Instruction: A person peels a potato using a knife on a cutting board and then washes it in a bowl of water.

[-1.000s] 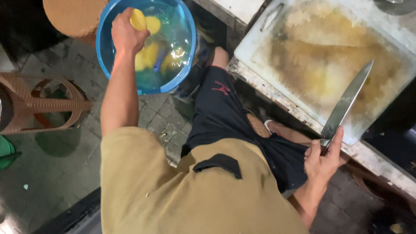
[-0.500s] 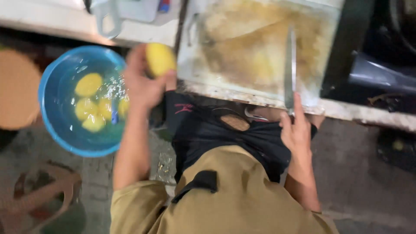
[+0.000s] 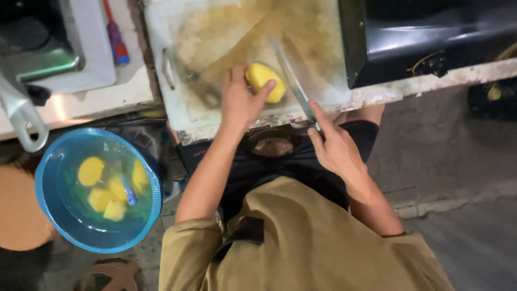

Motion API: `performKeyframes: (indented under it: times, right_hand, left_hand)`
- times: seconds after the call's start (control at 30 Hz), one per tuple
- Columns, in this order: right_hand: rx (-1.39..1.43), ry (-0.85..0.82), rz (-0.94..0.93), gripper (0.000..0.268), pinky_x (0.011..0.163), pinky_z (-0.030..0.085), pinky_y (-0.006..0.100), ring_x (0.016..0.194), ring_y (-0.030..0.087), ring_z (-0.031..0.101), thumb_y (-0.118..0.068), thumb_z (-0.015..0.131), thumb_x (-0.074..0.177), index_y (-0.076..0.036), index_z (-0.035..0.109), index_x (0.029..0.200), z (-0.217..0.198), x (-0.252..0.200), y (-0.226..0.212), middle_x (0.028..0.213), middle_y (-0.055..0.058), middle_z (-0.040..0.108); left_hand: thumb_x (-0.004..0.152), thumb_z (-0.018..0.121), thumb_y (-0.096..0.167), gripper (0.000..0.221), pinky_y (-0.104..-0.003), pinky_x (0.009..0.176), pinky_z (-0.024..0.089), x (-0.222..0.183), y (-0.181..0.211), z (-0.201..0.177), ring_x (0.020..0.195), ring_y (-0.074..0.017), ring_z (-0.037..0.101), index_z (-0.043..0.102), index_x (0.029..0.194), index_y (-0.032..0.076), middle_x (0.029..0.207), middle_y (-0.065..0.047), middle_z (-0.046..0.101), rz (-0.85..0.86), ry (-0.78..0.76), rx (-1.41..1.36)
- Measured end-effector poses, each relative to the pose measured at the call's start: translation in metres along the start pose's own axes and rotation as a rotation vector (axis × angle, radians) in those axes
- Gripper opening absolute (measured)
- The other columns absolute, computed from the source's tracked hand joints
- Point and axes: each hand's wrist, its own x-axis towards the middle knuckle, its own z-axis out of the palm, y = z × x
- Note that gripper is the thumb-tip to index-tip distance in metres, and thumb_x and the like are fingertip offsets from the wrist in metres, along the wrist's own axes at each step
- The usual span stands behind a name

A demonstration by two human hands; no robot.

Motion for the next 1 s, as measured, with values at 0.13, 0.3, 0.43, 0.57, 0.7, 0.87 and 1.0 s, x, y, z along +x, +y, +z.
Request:
performKeyframes:
  times: [0.13, 0.3, 0.43, 0.57, 0.7, 0.87, 1.0]
  right_hand:
    - [-0.033, -0.018, -0.050, 0.051, 0.069, 0.056, 0.045, 0.098, 0.041, 0.068, -0.027, 0.045, 0.103, -0.026, 0.040, 0.153, -0.003, 0.002, 0.002, 0.123, 0.024, 0.064]
    - [-0.250, -0.037, -0.215, 0.050, 0.044, 0.050, 0.048, 0.066, 0.040, 0.066, -0.028, 0.041, 0.103, -0.024, 0.040, 0.152, -0.018, 0.008, 0.000, 0.098, 0.018, 0.067]
    - [-0.305, -0.015, -0.264, 0.049, 0.040, 0.047, 0.046, 0.055, 0.038, 0.062, -0.027, 0.039, 0.104, -0.025, 0.040, 0.153, -0.021, 0.012, -0.001, 0.091, 0.016, 0.065]
    - [-0.364, 0.034, -0.292, 0.051, 0.037, 0.045, 0.045, 0.047, 0.035, 0.060, -0.025, 0.041, 0.102, -0.027, 0.041, 0.152, -0.022, 0.013, -0.005, 0.084, 0.014, 0.062]
    - [-0.412, 0.075, -0.288, 0.052, 0.035, 0.044, 0.041, 0.044, 0.029, 0.060, -0.019, 0.043, 0.100, -0.024, 0.042, 0.152, -0.022, 0.007, -0.021, 0.082, 0.013, 0.061]
    - [-0.452, 0.079, -0.291, 0.052, 0.035, 0.045, 0.039, 0.046, 0.028, 0.062, -0.016, 0.044, 0.100, -0.020, 0.042, 0.152, -0.015, 0.005, -0.023, 0.082, 0.015, 0.063]
    - [-0.606, 0.073, -0.297, 0.056, 0.039, 0.050, 0.038, 0.045, 0.024, 0.061, -0.018, 0.043, 0.098, -0.023, 0.041, 0.154, -0.011, 0.007, -0.023, 0.081, 0.011, 0.062]
  left_hand:
    - [0.087, 0.078, 0.051, 0.062, -0.048, 0.100, 0.050, -0.008, -0.001, -0.014, 0.120, -0.0433, 0.056, 0.056, 0.131, 0.013, 0.130, -0.015, 0.046, 0.249, -0.016, 0.045]
    - [0.070, 0.093, 0.037, 0.057, -0.045, 0.087, 0.053, -0.021, 0.001, 0.003, 0.104, -0.0385, 0.057, 0.066, 0.115, 0.014, 0.122, -0.012, 0.050, 0.724, 0.230, 0.264]
    - [0.077, 0.088, 0.022, 0.043, -0.049, 0.089, 0.055, -0.011, 0.002, 0.000, 0.111, -0.0407, 0.056, 0.068, 0.114, 0.015, 0.121, -0.011, 0.050, 0.736, 0.148, 0.251]
    - [0.077, 0.086, 0.014, 0.038, -0.046, 0.083, 0.061, -0.005, 0.012, -0.008, 0.110, -0.0460, 0.058, 0.068, 0.110, 0.012, 0.117, -0.013, 0.051, 0.699, 0.043, 0.233]
    - [0.078, 0.086, 0.016, 0.038, -0.045, 0.079, 0.063, -0.005, 0.013, -0.006, 0.108, -0.0467, 0.059, 0.066, 0.110, 0.013, 0.116, -0.011, 0.050, 0.722, 0.072, 0.259]
    - [0.079, 0.085, 0.017, 0.035, -0.046, 0.082, 0.062, -0.008, 0.013, -0.005, 0.110, -0.0450, 0.057, 0.067, 0.108, 0.013, 0.118, -0.009, 0.049, 0.692, 0.076, 0.271]
    - [0.079, 0.084, 0.017, 0.035, -0.046, 0.082, 0.062, -0.004, 0.008, -0.002, 0.110, -0.0461, 0.057, 0.067, 0.109, 0.013, 0.118, -0.009, 0.049, 0.695, 0.088, 0.263]
